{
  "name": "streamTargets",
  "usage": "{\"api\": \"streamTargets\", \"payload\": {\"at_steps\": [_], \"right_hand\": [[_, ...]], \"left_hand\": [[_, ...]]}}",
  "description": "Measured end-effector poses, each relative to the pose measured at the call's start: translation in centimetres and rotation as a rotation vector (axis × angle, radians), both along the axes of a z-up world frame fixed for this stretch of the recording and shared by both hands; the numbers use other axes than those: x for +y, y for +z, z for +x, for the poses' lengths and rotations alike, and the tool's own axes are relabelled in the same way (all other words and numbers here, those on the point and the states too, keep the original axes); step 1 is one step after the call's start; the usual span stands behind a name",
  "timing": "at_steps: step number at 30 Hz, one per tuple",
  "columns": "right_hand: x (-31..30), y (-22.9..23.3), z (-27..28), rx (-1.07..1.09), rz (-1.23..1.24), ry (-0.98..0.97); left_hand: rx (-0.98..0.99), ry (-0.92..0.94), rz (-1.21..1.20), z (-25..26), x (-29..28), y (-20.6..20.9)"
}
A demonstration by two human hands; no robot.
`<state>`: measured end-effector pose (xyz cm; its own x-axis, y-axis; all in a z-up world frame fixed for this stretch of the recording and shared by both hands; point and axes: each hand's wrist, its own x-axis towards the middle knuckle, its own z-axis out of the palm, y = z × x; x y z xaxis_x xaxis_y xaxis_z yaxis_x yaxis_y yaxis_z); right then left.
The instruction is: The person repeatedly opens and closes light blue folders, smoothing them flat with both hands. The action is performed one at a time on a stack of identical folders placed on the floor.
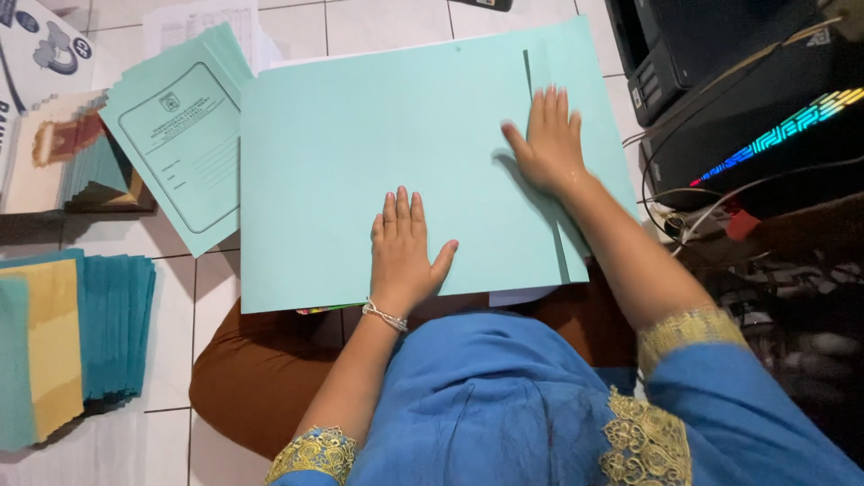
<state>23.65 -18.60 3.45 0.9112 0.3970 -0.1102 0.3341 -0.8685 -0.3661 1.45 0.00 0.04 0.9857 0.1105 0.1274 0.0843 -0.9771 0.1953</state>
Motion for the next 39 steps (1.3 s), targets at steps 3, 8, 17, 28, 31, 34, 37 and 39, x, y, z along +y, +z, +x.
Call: {"api": "streamTargets", "payload": {"at_steps": [3, 8, 17, 28, 31, 34, 37, 39], "right_hand": [[2.9, -0.2, 8.5, -0.038, -0.09, -0.06], [3.2, -1.2, 11.0, -0.051, -0.061, -0.078], [-5.0, -2.0, -12.6, -0.153, -0.056, 0.033], [-6.8, -4.4, -16.6, -0.183, -0.019, 0.041], [-6.7, -3.9, -16.5, -0.155, -0.025, 0.029], [-6.0, -3.4, -15.3, -0.1, -0.027, 0.025], [-4.1, -3.4, -10.4, -0.058, -0.046, 0.028], [-1.4, -2.1, -5.2, -0.055, -0.008, -0.035]], "left_hand": [[-0.04, 0.001, 0.031, 0.0, 0.0, -0.1], [-0.028, 0.027, 0.009, 0.0, -0.2, 0.2], [0.16, 0.084, -0.171, 2.8, -0.6, 4.1], [0.098, 0.105, -0.033, 22.7, 6.3, -1.9], [0.016, 0.026, -0.028, 16.5, 3.8, -0.9], [-0.056, -0.126, -0.004, 7.0, 1.0, 1.1], [0.111, -0.23, -0.081, 1.5, -0.2, 1.7], [0.075, -0.276, -0.089, 0.6, -0.1, 1.3]]}}
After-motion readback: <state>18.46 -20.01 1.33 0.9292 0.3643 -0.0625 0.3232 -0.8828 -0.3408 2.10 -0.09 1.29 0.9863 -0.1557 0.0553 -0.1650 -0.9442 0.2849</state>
